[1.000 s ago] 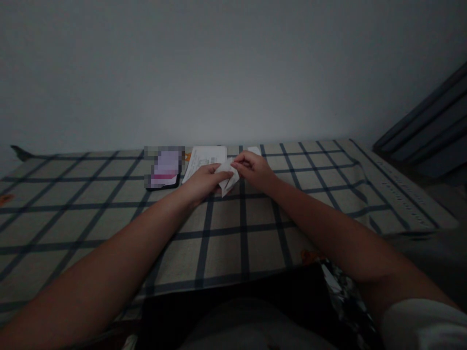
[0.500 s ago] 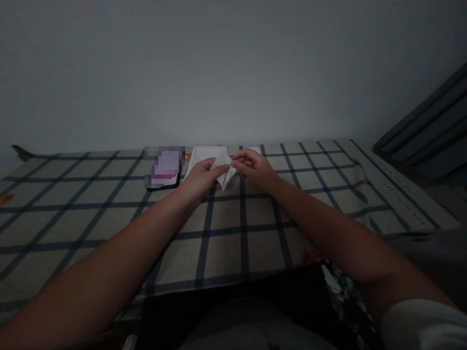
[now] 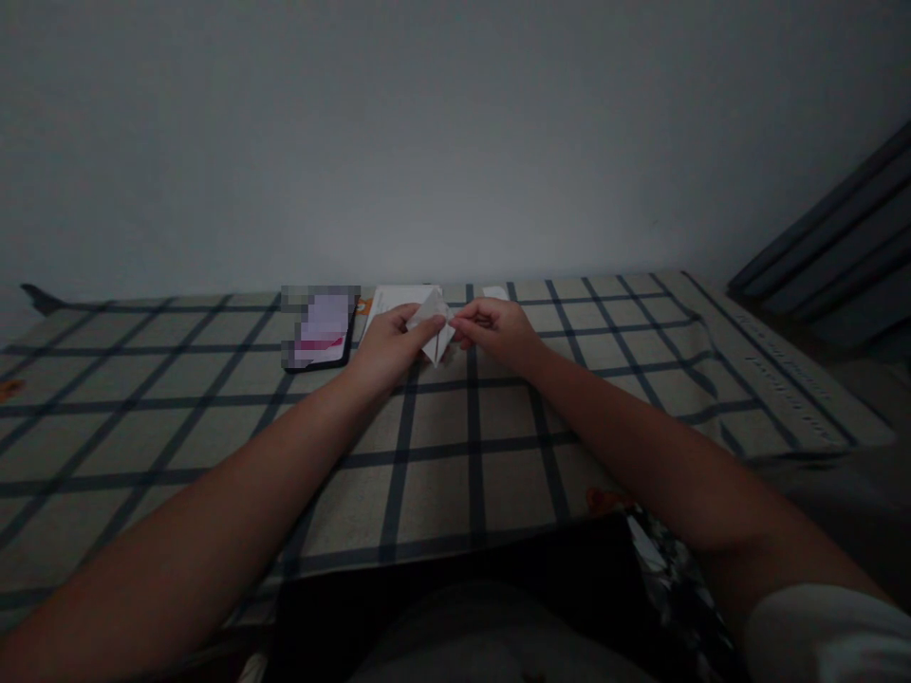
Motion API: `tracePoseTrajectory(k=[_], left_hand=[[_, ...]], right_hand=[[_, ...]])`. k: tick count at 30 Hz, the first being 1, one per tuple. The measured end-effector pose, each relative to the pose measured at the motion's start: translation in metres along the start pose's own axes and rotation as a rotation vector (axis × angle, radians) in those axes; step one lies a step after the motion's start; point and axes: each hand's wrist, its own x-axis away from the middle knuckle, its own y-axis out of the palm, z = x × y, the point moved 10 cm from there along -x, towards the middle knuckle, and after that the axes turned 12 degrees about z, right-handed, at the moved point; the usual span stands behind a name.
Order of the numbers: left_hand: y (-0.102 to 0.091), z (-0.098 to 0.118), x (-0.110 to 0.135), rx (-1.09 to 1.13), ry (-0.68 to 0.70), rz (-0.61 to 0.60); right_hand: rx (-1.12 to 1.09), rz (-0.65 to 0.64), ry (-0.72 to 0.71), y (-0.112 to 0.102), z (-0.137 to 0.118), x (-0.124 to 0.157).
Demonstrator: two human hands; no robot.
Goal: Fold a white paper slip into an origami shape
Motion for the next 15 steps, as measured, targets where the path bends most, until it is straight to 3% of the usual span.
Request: tracePoseTrajectory(k=[7, 15], left_hand=[[-0.002, 0.001, -0.001, 0.003, 0.024, 0.021], [-0.003, 0.013, 0.002, -0.107, 0.112, 0.027]], right_hand=[[-0.146, -0.029, 0.071, 0.008, 0.008, -0.001], [-0.139, -0.021, 0.108, 0.007, 0.012, -0.003]])
